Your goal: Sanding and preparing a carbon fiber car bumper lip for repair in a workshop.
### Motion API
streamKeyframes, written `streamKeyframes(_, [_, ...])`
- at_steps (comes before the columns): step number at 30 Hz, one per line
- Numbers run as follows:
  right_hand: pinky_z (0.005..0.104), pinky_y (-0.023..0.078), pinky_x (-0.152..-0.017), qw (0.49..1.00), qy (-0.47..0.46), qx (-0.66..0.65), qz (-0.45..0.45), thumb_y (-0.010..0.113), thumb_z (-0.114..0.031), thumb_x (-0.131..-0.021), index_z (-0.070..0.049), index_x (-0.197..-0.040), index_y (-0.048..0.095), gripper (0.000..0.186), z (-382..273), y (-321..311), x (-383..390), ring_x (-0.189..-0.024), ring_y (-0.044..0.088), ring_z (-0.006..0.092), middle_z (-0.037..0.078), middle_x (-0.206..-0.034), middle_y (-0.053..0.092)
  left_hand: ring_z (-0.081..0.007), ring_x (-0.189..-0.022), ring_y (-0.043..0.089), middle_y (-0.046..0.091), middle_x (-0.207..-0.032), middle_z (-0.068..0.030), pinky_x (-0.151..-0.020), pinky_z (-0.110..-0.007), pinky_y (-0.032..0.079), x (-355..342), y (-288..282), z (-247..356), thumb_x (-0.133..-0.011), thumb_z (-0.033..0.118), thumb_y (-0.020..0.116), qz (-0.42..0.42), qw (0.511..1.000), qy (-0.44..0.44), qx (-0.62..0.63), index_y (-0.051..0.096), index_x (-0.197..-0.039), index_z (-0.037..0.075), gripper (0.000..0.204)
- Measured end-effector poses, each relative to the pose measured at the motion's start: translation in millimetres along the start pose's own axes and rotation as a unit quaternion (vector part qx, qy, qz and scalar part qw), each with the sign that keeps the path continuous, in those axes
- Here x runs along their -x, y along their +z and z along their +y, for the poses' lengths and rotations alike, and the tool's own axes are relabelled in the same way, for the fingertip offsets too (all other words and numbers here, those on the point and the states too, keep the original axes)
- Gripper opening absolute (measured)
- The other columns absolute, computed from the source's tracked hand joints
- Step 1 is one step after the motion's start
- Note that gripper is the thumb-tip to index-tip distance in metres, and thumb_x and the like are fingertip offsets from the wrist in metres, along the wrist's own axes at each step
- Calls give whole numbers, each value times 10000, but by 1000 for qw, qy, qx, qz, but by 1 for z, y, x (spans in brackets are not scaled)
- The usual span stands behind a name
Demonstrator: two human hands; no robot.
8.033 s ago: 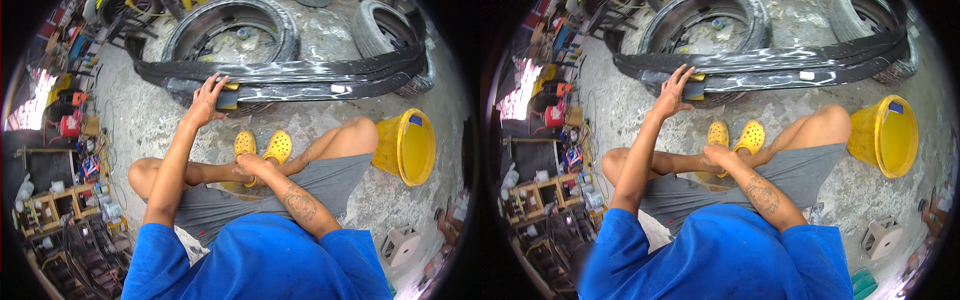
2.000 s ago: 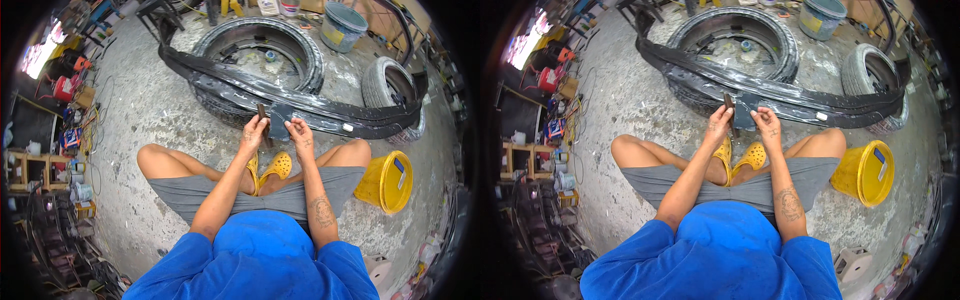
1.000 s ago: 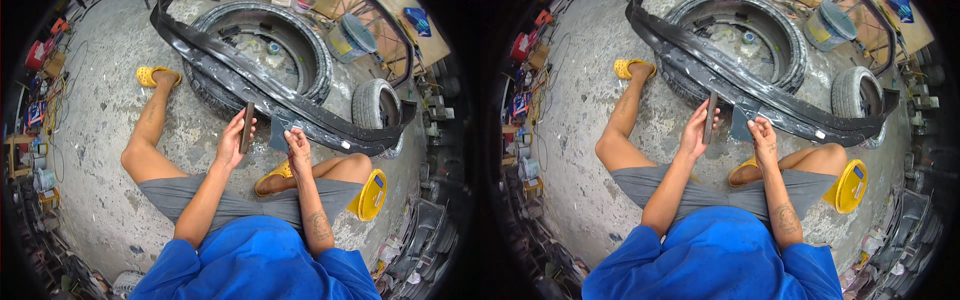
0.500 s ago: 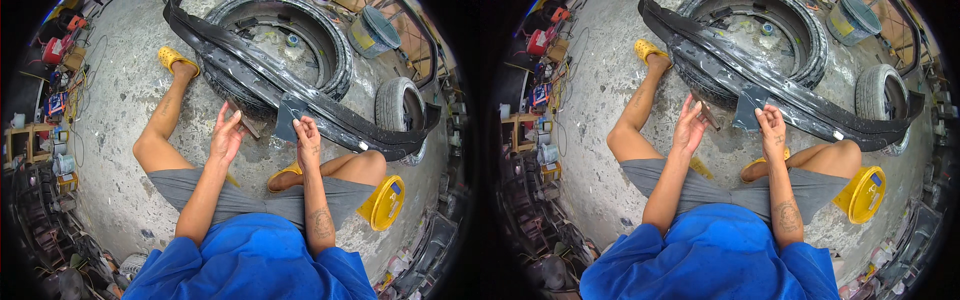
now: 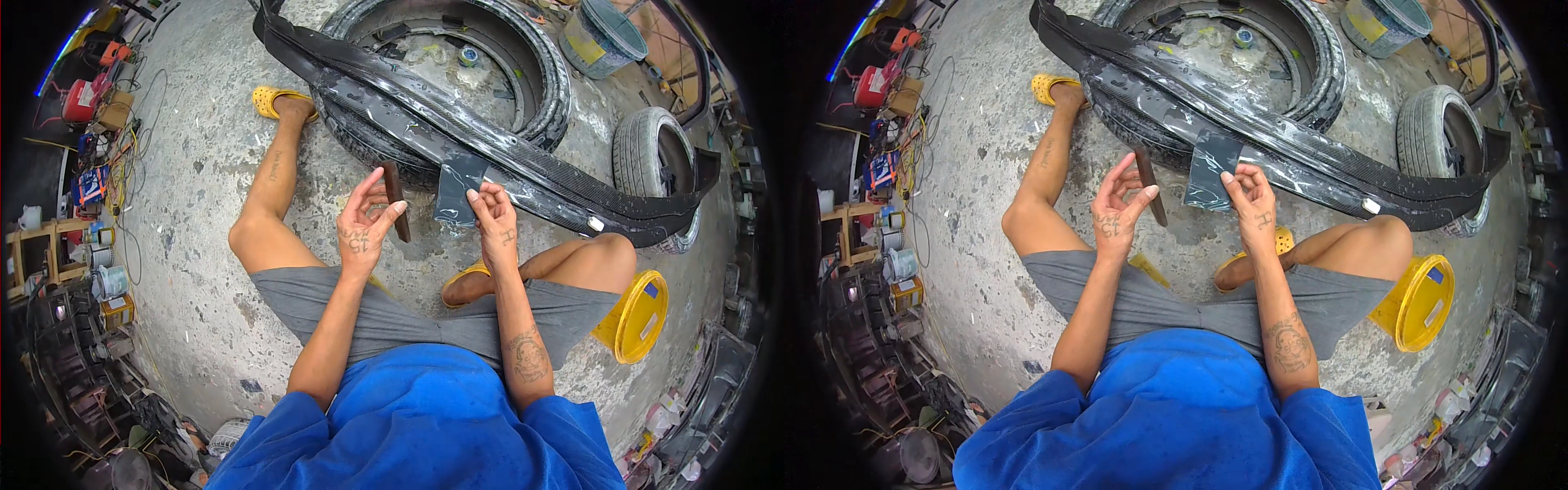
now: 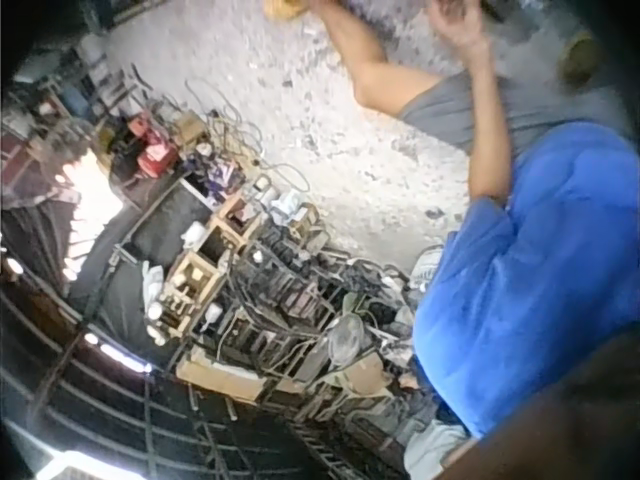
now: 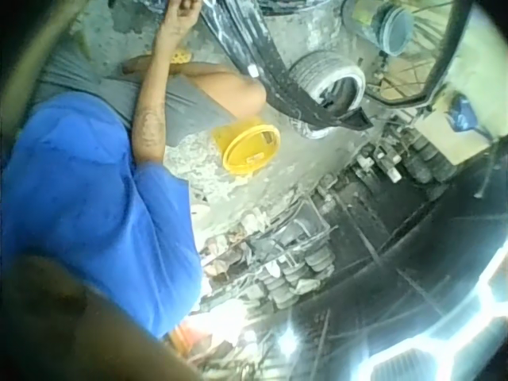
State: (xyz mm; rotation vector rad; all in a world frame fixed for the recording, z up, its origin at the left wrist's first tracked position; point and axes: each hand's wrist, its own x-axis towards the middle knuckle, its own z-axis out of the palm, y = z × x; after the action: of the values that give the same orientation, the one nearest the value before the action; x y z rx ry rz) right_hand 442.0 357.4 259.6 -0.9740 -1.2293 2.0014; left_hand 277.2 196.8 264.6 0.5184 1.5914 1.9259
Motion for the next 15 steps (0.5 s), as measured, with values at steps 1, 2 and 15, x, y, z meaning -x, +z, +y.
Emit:
streamKeyframes(1, [172,366,-622,1000,0,0,0,765,-121,-1022,-70,-1206,609,246,0,1,0,-789,568,-9,-27,-969,701,-156,-1098,655,678,-1273,-112,-951,-310,579,0,0,0,-881,-42,840,-2,1000,0,-15,564,-1519,26,699])
streamKeyframes(2, [172,369,-622,1000,2,5,4,766,-118,-1021,-71,-1207,609,247,0,1,1,-786,567,-9,-26,-968,701,-154,-1091,652,679,-1263,-108,-937,-305,583,0,-1,1,-873,-41,850,-5,1000,7,-29,580,-1504,20,689])
streamKeyframes(15, [192,448,-691,998,-52,30,21,750,-69,-1020,-39,-1255,608,277,8,0,-6,-816,581,17,-8,-967,665,-163,-1101,667,656,-1255,-61,-921,-370,554,-8,-13,-8,-982,82,786,69,977,-116,166,453,-1511,152,628])
